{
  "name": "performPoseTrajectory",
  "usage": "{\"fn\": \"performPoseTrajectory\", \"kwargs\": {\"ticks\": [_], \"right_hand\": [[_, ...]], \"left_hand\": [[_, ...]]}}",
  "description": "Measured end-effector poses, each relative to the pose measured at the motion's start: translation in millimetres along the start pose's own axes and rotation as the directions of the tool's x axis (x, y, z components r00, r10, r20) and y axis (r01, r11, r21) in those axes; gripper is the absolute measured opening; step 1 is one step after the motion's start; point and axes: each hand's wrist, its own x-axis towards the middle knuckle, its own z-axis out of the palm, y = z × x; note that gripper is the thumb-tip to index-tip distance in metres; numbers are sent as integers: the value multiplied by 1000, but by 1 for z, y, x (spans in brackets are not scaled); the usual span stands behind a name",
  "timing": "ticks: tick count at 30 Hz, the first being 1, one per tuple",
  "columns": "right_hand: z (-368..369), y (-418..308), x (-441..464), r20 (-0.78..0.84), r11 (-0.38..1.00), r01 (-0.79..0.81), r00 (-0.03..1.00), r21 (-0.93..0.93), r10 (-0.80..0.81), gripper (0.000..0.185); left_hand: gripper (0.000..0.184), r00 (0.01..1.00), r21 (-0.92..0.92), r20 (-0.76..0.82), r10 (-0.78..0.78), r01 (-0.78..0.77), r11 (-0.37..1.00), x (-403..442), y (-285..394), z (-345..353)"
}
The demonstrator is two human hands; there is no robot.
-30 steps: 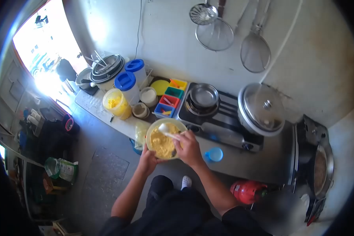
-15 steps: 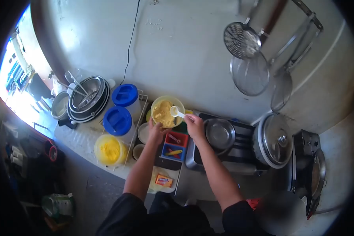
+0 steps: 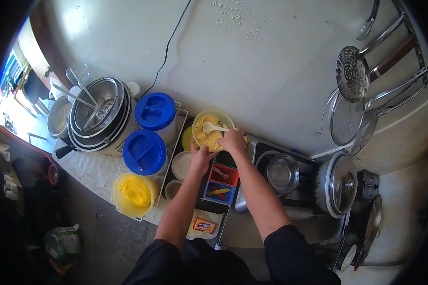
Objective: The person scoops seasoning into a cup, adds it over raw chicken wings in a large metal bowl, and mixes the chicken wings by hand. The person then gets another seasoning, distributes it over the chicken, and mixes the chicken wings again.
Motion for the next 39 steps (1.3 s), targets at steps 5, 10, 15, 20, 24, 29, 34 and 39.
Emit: {"fn": "performPoseTrajectory", "kwargs": {"ticks": [5, 10, 15, 20, 24, 29, 34, 39], "right_hand": [[22, -1, 16, -63, 996, -80, 995, 30, 82, 46], [26, -7, 19, -48, 984, -171, 984, 53, 173, 45], [26, -7, 22, -142, 995, -98, 985, -11, 95, 42], [2, 1, 33, 30, 993, -99, 995, 65, 97, 43], [15, 10, 37, 249, 952, -187, 960, 242, 126, 43], [55, -8, -9, 9, 882, -195, 977, 430, 212, 46], [91, 18, -12, -58, 885, -142, 981, 443, 187, 36], [86, 33, -32, 11, 804, -188, 975, 564, 220, 33]], "left_hand": [[85, 1000, -22, -7, 3, -3, 1000, 5, 5, 4], [87, 1000, 14, 13, -1, 1, 1000, 12, 2, -6], [86, 999, -32, -11, -35, 35, 999, 19, 3, -10], [86, 999, 5, -22, -39, 39, 999, 36, 7, -19], [80, 1000, 77, -11, -8, 9, 997, 51, 4, -26], [67, 994, 158, 71, -85, 73, 985, 87, -2, -59], [59, 986, 340, -79, -149, 167, 926, 83, 19, -30], [58, 952, 631, -276, -130, 282, 723, 143, -1, -107]]}}
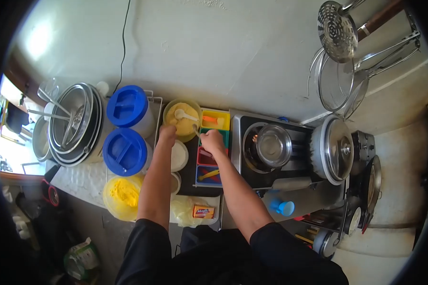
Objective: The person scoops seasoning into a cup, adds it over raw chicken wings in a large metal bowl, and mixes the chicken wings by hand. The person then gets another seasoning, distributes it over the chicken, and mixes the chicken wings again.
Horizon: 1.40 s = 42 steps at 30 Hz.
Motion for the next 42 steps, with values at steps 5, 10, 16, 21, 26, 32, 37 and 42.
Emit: {"fn": "performPoseTrajectory", "kwargs": {"ticks": [5, 10, 16, 21, 26, 32, 37, 42], "right_hand": [[-1, 9, -28, 278, 873, -163, 960, 460, 32, 18], [12, 41, -113, 446, 921, 131, 844, 367, -298, 20], [78, 67, -167, 568, 984, 173, 806, 48, -169, 36], [67, 69, -189, 533, 976, 212, 831, -39, -159, 47], [-35, 150, -243, 462, 970, 238, 855, 58, -237, 37], [-130, 389, -409, 80, 977, -135, 989, 164, 124, 52], [-93, 632, -666, 17, 698, -697, 709, 165, 705, 59], [4, 691, -935, 371, -175, -718, 124, 674, 920, 46]], "left_hand": [[32, 848, 231, -81, 524, -496, 837, -173, 26, -9], [20, 948, 344, -206, 242, -161, 925, -322, -120, -93], [47, 972, -106, -226, -69, 46, 993, -293, -168, -117], [33, 989, -129, -148, 7, -27, 991, -265, -177, -121], [24, 993, -164, -65, 96, -106, 981, -279, -206, -141], [48, 991, 22, 38, 130, -131, 991, -334, -199, -155], [31, 910, 32, 276, 310, -330, 943, -482, -159, -7], [22, 805, 30, 535, 257, -322, 946, -580, -242, 151]]}}
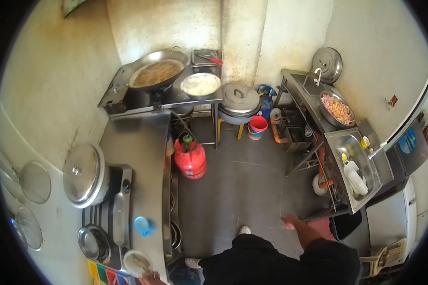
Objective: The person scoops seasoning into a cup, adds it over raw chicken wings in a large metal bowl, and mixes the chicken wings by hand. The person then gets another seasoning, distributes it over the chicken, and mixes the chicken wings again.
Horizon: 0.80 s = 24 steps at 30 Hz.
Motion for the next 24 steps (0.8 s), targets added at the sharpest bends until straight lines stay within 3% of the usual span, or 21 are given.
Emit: {"fn": "performPoseTrajectory", "kwargs": {"ticks": [2, 4, 6, 8, 11, 13, 15, 19, 21, 23, 24], "right_hand": [[-21, 75, -2, -47, 972, -158, 985, 175, 168, 46], [-44, 119, -12, -13, 886, -255, 959, 387, 282, 47], [-44, 154, -16, 83, 692, -369, 908, 621, 410, 47], [-63, 144, -35, 37, 708, -316, 924, 631, 380, 49], [-85, 142, 10, 57, 787, -255, 961, 561, 271, 49], [-105, 123, 32, -37, 796, -89, 990, 599, 139, 51], [-140, 86, 43, -69, 718, -87, 980, 691, 185, 53], [-226, 36, 65, -187, 732, 24, 972, 681, 143, 55], [-258, 25, 69, -222, 685, 29, 955, 728, 196, 53], [-304, 7, 60, -360, 491, 209, 903, 845, 234, 49], [-323, -5, 50, -416, 389, 299, 871, 871, 261, 48]], "left_hand": [[38, 984, 69, 117, -138, 130, 989, 14, -59, 54], [35, 923, 28, 314, -220, 222, 975, -7, -89, 130], [30, 807, 50, 504, -308, 330, 943, -51, -105, 209], [29, 673, 193, 626, -394, 356, 914, -77, -134, 272], [24, 564, 393, 686, -461, 245, 886, -117, -180, 359], [21, 498, 508, 675, -545, 222, 832, -150, -205, 422], [23, 359, 599, 712, -604, 138, 789, -162, -257, 485], [20, 146, 712, 703, -696, -149, 687, -223, -355, 642], [18, -69, 696, 693, -717, -197, 691, -283, -393, 720], [23, -323, 686, 629, -707, -198, 700, -361, -425, 793], [22, -384, 714, 561, -733, -225, 663, -405, -437, 824]]}}
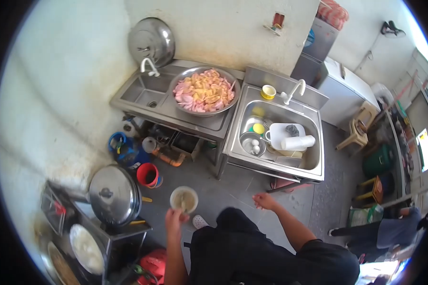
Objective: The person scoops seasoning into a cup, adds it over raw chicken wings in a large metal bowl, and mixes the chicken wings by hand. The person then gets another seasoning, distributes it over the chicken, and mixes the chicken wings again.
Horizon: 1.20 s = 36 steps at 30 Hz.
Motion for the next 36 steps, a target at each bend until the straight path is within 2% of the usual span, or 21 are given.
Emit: {"fn": "performPoseTrajectory", "kwargs": {"ticks": [3, 6, 9, 12, 14, 15, 18, 20, 21, 23, 25, 26, 28, 29, 30, 31, 33, 35, 36], "right_hand": [[-5, -77, 0, -176, 977, 81, 983, 198, -46, 45], [-15, -126, 23, -308, 926, 153, 950, 345, -42, 45], [-39, -173, 57, -408, 855, 241, 912, 460, -37, 43], [-76, -218, 109, -475, 714, 362, 879, 600, -46, 42], [-111, -264, 142, -506, 563, 424, 862, 709, -12, 39], [-127, -266, 174, -558, 516, 512, 826, 686, -79, 43], [-183, -311, 229, -640, 514, 573, 766, 639, -58, 38], [-217, -312, 271, -683, 619, 532, 730, 578, 9, 34], [-230, -310, 295, -699, 670, 502, 714, 547, 35, 32], [-254, -304, 336, -726, 651, 523, 684, 550, 64, 31], [-267, -299, 363, -748, 671, 512, 657, 536, 96, 31], [-273, -298, 375, -756, 698, 492, 645, 520, 109, 31], [-281, -301, 392, -775, 710, 479, 614, 516, 149, 34], [-283, -305, 397, -782, 700, 482, 598, 526, 176, 36], [-283, -309, 399, -787, 693, 483, 582, 536, 202, 39], [-283, -315, 395, -775, 646, 499, 583, 577, 242, 40], [-283, -336, 382, -745, 549, 528, 588, 648, 313, 43], [-276, -338, 363, -818, 841, 299, 515, 451, 256, 46], [-268, -345, 353, -847, 934, 160, 489, 320, 206, 47]], "left_hand": [[20, 962, 114, 217, -165, 143, 983, 122, 49, 74], [19, 909, 205, 363, -207, 138, 969, 221, 67, 148], [21, 816, 267, 522, -247, 118, 956, 283, 98, 228], [23, 708, 350, 630, -319, 109, 931, 330, 119, 314], [22, 657, 410, 659, -367, 95, 907, 362, 128, 368], [20, 636, 441, 662, -396, 97, 892, 373, 134, 394], [22, 585, 508, 676, -447, 70, 859, 415, 137, 466], [28, 557, 527, 684, -471, 68, 847, 448, 129, 506], [29, 552, 577, 676, -488, 15, 817, 465, 127, 525], [31, 548, 669, 652, -524, -90, 738, 496, 124, 550], [31, 660, 619, 700, -273, -370, 693, 524, 127, 537], [31, 675, 587, 725, -135, -504, 633, 542, 133, 529], [27, 688, 541, 726, -19, -553, 634, 567, 170, 485], [23, 746, 597, 663, 65, -578, 556, 565, 200, 464], [24, 746, 536, 652, 132, -577, 616, 593, 204, 425], [22, 787, 649, 590, 182, -596, 473, 615, 213, 383], [25, 824, 731, 530, 202, -564, 385, 651, 219, 302], [29, 908, 699, 378, 182, -408, 587, 665, 201, 248], [31, 941, 660, 297, 161, -324, 678, 665, 201, 239]]}}
